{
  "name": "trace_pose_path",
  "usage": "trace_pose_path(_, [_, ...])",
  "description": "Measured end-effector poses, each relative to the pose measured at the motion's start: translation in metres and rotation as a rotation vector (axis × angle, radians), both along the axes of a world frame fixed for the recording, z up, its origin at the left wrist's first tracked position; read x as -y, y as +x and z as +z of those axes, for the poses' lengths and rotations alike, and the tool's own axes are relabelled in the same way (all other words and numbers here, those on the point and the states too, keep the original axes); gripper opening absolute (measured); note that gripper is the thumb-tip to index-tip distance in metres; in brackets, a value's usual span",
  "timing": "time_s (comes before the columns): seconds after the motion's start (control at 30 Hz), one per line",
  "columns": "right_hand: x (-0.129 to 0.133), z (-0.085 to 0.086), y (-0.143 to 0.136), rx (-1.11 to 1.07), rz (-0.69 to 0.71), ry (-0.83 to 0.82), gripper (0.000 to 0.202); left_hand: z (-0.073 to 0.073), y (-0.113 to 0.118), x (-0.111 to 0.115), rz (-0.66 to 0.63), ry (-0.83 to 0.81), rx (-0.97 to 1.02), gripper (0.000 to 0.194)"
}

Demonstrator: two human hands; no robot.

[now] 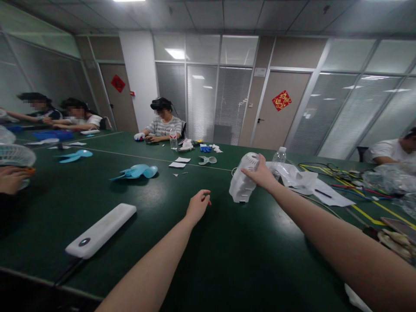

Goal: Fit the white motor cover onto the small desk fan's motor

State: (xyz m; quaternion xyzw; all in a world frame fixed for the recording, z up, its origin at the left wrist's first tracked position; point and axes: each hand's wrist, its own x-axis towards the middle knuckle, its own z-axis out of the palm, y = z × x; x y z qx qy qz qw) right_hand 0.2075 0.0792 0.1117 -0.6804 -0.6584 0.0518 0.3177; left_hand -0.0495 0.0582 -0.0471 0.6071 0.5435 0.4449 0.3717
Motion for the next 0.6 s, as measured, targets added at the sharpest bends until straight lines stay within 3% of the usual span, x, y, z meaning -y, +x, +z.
trace_pose_path(0.2, [0.002,-0.007,-0.046,-0.011,0.144,0.020,0.111,0.005,0.005,0.001,-0.007,0.047,-0.090,0.032])
trace_pose_path(0.37, [0.020,-0.005,-0.055,-0.077,0.184,0.018,0.114,0.006,0.004,0.002,-0.024,0.091,-0.130,0.032])
trace_pose_path(0.5, [0.064,-0.003,-0.029,-0.142,0.181,0.077,0.089,0.005,0.002,0.001,-0.042,0.102,-0.140,0.031])
trace_pose_path(0.6, [0.124,-0.007,0.020,-0.032,0.129,0.236,0.072,0.003,0.002,0.000,-0.051,0.100,-0.137,0.029])
